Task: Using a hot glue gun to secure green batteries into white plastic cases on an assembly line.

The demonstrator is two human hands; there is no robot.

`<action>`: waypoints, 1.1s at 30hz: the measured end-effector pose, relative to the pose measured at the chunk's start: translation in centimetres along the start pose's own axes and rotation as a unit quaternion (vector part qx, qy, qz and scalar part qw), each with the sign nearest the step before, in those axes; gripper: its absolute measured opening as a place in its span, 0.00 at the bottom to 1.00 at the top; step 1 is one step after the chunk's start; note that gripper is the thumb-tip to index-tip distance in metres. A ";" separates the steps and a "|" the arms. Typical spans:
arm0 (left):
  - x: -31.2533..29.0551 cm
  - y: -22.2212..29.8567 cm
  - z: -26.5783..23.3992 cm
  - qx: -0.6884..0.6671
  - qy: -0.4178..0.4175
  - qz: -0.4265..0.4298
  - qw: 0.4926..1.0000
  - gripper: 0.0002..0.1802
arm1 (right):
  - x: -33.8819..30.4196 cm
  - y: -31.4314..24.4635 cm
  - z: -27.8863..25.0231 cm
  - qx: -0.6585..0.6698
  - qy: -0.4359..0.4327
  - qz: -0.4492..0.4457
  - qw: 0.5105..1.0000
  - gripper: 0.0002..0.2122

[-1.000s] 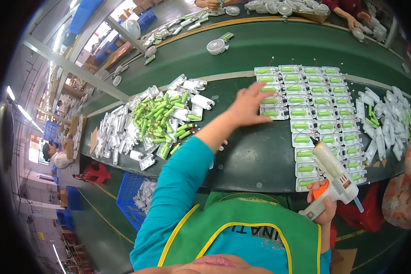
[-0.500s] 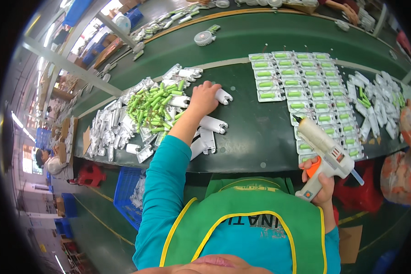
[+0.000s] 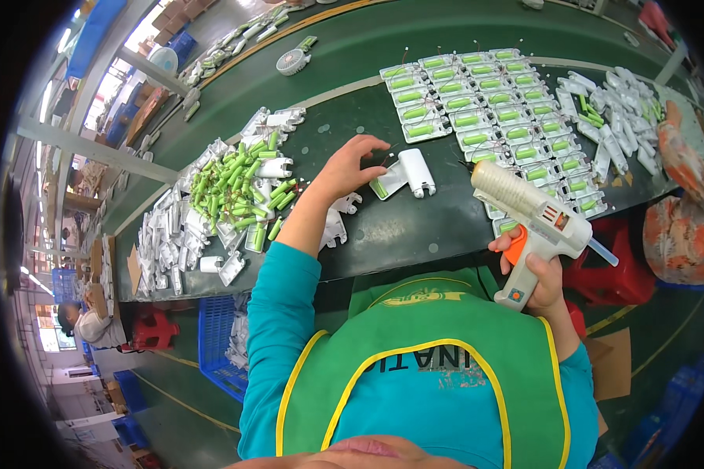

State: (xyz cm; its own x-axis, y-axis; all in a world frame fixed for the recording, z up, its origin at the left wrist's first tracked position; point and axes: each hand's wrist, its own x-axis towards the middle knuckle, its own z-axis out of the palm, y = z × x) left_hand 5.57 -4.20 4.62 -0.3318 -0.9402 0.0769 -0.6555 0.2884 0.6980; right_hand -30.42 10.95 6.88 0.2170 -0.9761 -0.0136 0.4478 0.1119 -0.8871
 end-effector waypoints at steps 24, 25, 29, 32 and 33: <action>-1.3 -1.9 -2.1 0.203 0.117 0.033 0.972 0.25 | 0.7 0.6 0.0 0.016 -0.007 0.018 1.000 0.24; -1.2 -1.2 -1.3 0.226 0.110 0.078 0.965 0.25 | 0.7 0.6 0.0 0.015 -0.002 0.021 1.000 0.24; -0.1 1.0 2.7 0.274 0.057 0.235 0.931 0.25 | 0.7 0.5 0.1 0.008 -0.001 0.018 1.000 0.24; 1.2 1.7 4.3 0.232 0.008 0.226 0.946 0.24 | 0.7 0.4 0.0 0.002 -0.002 0.014 1.000 0.24; 1.6 1.8 4.7 0.234 -0.022 0.207 0.950 0.23 | 0.6 0.4 -0.1 0.005 0.001 0.013 1.000 0.24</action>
State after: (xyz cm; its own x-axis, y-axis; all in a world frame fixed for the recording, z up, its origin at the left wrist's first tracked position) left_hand 0.70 -4.35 2.69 -0.6479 -0.7231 0.2393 -0.6887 0.6904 0.2215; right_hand -30.17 10.38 6.49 0.2271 -0.9731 -0.0383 0.4506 0.1399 -0.8817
